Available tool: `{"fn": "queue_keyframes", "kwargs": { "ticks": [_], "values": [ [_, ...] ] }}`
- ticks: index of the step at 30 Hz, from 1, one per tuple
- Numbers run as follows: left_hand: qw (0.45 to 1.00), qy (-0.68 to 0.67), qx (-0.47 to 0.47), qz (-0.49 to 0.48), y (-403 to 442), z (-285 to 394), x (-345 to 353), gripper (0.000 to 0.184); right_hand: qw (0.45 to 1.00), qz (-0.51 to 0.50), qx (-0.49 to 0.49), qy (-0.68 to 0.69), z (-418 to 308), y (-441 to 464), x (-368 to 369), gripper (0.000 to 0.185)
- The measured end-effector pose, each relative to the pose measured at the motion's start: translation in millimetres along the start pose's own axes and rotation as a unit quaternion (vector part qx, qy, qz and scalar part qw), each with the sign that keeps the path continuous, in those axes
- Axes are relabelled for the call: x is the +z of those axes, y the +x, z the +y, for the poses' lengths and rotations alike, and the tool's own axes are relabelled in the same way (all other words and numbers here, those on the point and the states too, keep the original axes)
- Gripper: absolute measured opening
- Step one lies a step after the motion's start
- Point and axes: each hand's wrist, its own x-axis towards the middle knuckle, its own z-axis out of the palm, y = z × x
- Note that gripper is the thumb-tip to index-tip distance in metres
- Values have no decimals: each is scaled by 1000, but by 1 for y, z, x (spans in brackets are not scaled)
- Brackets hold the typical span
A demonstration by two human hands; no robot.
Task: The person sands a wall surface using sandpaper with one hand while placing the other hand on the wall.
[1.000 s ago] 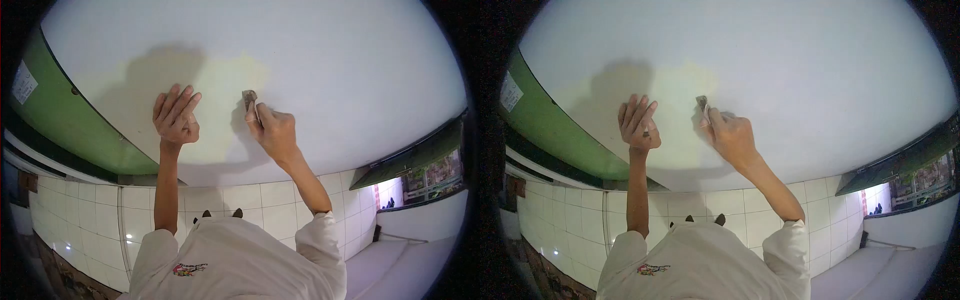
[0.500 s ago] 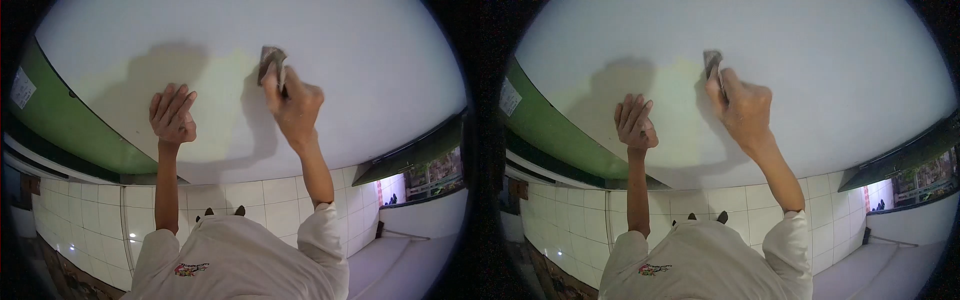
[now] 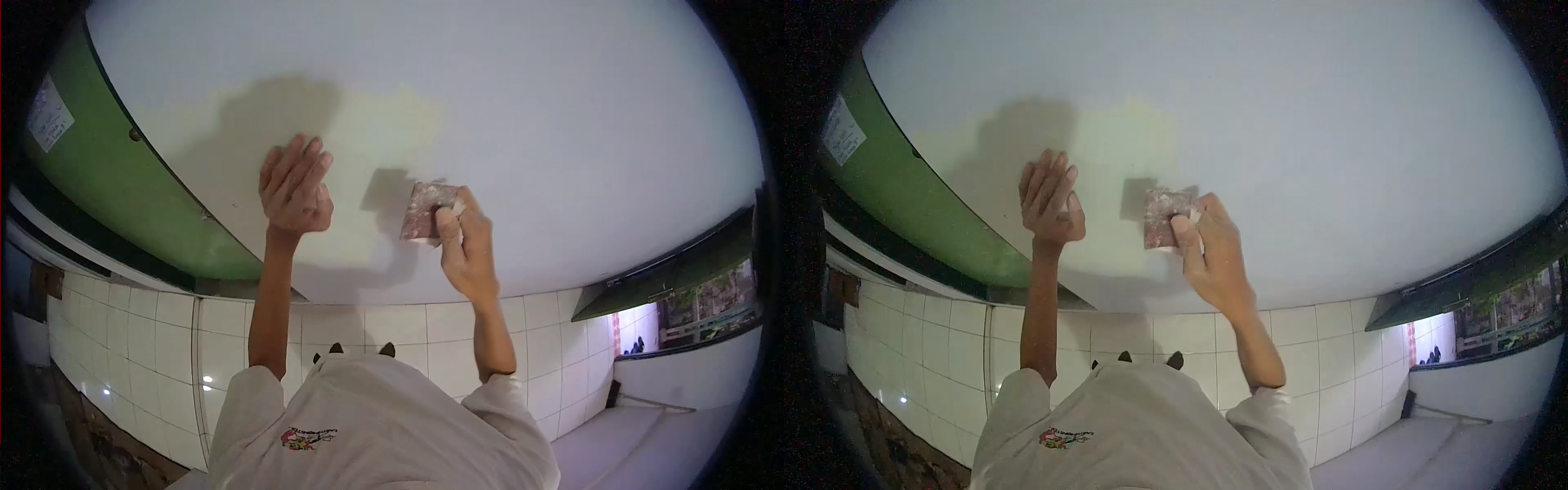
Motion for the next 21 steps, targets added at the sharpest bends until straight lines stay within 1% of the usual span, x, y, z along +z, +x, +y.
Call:
{"fn": "queue_keyframes", "kwargs": {
  "ticks": [1,2,3,4,5,7,8,9,10,11,13,14,16,17,18,19,20,21],
  "values": [
    [998,-65,-15,17,-4,9,-3,47,995,2,64,74,-2,-5,6,23],
    [991,-130,-27,30,-8,23,-8,48,985,13,96,144,-10,-10,12,26],
    [979,-198,-58,-8,-1,41,-19,54,985,18,93,147,-9,-14,15,26],
    [960,-257,-100,-52,14,60,-32,66,985,7,112,132,-6,-21,20,27],
    [959,-259,-98,-58,23,73,-42,66,984,-6,132,118,-5,-27,24,29],
    [907,-298,-214,-207,32,88,-56,79,986,1,129,102,-21,-30,22,30],
    [906,-300,-213,-209,28,89,-58,79,992,4,108,56,-21,-34,24,29],
    [888,-310,-210,-267,27,89,-58,80,996,5,87,11,-22,-36,24,29],
    [866,-319,-207,-325,26,90,-59,81,996,15,91,14,-22,-38,24,28],
    [865,-320,-207,-327,27,92,-59,81,995,15,93,14,-22,-40,24,28],
    [878,-289,-192,-331,29,95,-60,80,992,38,95,77,-17,-43,28,30],
    [877,-289,-192,-332,29,95,-60,80,992,39,95,77,-11,-47,28,30],
    [859,-363,-208,-294,26,92,-60,77,961,6,179,212,0,-56,29,31],
    [860,-363,-207,-294,22,88,-59,77,961,6,178,212,2,-60,31,31],
    [841,-409,-218,-281,16,84,-57,76,918,12,243,315,0,-61,33,33],
    [820,-453,-228,-265,8,81,-56,74,859,17,303,412,-2,-65,35,35],
    [776,-513,-277,-241,3,81,-52,67,907,2,291,304,1,-71,34,23],
    [777,-512,-277,-240,-2,84,-49,67,907,1,289,305,-8,-67,38,23]
  ]
}}
